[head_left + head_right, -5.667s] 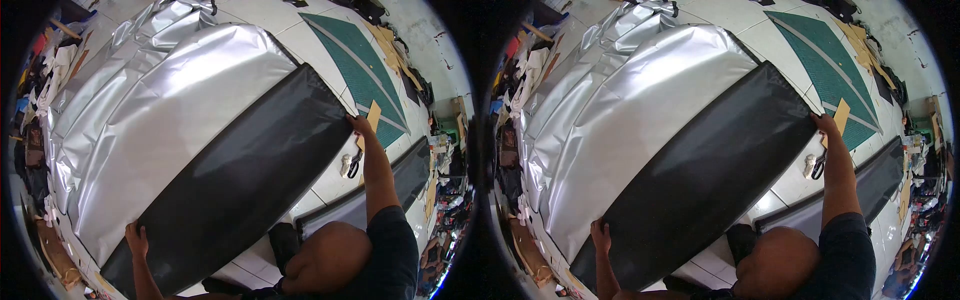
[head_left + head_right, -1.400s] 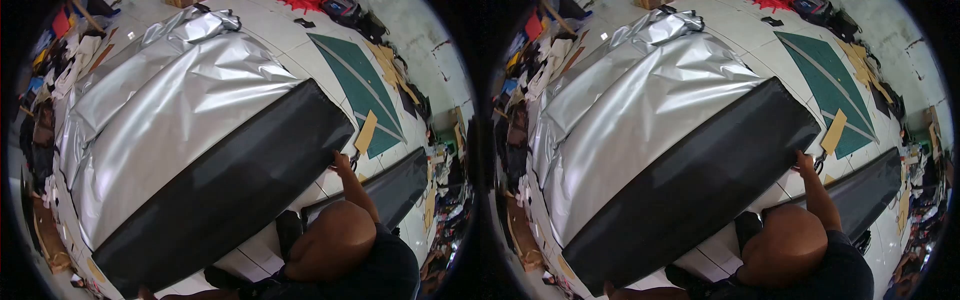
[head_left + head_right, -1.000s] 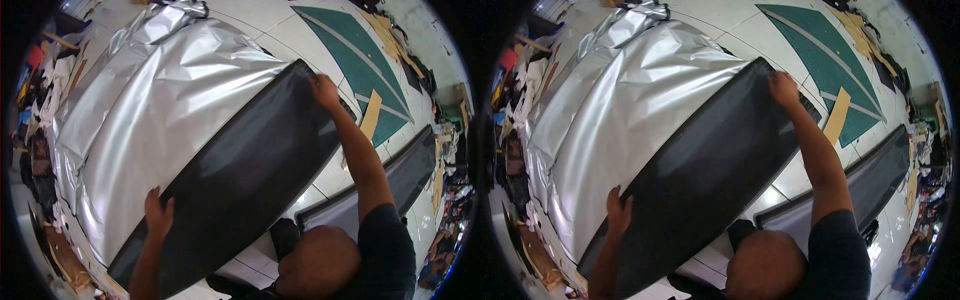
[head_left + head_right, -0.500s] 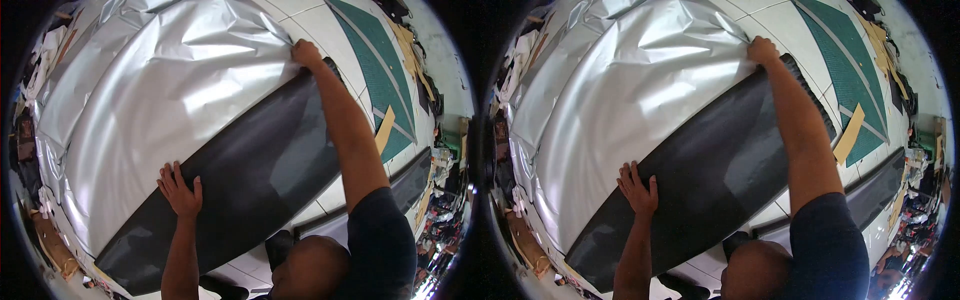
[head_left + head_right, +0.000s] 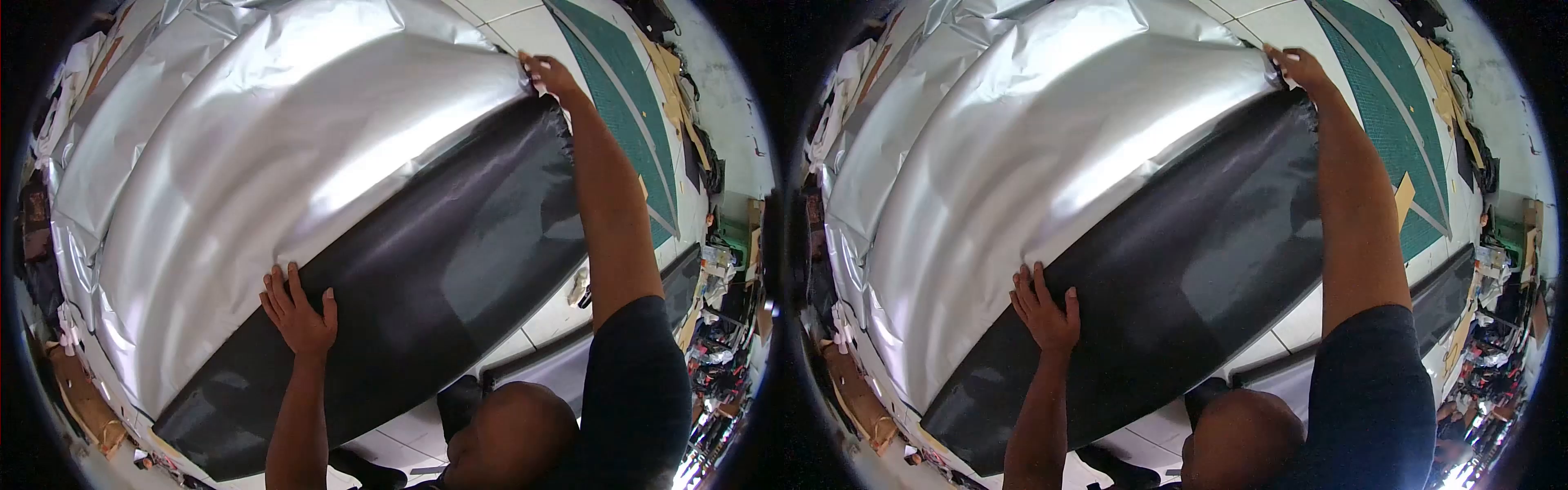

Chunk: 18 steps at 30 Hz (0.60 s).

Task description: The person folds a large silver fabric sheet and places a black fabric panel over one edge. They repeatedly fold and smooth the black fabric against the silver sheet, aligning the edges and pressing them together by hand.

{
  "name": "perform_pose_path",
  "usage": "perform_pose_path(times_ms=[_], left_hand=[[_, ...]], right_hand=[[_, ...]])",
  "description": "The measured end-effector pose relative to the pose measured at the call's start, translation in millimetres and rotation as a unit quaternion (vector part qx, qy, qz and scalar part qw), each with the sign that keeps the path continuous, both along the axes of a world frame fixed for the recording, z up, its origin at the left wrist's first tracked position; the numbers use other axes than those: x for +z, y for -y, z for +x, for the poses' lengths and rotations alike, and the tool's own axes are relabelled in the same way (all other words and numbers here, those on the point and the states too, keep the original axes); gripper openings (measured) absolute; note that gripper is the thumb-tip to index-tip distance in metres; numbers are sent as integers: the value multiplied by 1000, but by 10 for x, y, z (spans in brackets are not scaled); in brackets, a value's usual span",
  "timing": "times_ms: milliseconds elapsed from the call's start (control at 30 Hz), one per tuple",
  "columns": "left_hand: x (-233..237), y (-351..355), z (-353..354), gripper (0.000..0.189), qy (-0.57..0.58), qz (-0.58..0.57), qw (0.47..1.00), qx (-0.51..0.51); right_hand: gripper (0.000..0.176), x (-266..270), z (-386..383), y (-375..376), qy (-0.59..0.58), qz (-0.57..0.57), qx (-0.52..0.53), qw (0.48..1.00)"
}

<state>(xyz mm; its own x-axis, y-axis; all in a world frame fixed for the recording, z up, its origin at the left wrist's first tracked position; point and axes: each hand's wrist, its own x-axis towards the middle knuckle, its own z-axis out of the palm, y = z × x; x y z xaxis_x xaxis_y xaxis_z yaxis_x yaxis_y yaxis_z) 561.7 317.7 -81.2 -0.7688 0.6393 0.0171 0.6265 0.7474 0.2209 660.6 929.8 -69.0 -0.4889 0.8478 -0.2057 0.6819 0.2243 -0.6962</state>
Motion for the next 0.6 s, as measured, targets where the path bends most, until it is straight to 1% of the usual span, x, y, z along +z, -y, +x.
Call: perform_pose_path(times_ms=[33,100,200,300,333,433,500,533,600], left_hand=[[-1,1,2,62,0,-3,1000,0],[0,-2,7,62,0,-5,1000,1],[5,2,13,62,0,-2,1000,-3],[-6,10,18,62,0,-3,1000,-6],[4,6,18,63,4,-4,1000,-4],[23,8,34,65,11,-13,1000,1],[19,10,35,66,8,-15,1000,1],[14,11,33,67,5,-14,1000,0],[6,44,27,68,7,-11,1000,-2]], right_hand=[[84,8,104,38,80,19,45,996],[65,-30,178,101,124,33,105,986],[43,-147,190,-23,167,127,132,969],[31,-7,147,151,107,246,0,963],[29,26,168,132,81,293,-18,953],[29,329,274,432,-3,302,-35,953],[24,513,474,851,-47,353,3,935],[24,602,619,1138,-57,366,1,929],[29,661,1007,1668,-101,319,-36,942]])
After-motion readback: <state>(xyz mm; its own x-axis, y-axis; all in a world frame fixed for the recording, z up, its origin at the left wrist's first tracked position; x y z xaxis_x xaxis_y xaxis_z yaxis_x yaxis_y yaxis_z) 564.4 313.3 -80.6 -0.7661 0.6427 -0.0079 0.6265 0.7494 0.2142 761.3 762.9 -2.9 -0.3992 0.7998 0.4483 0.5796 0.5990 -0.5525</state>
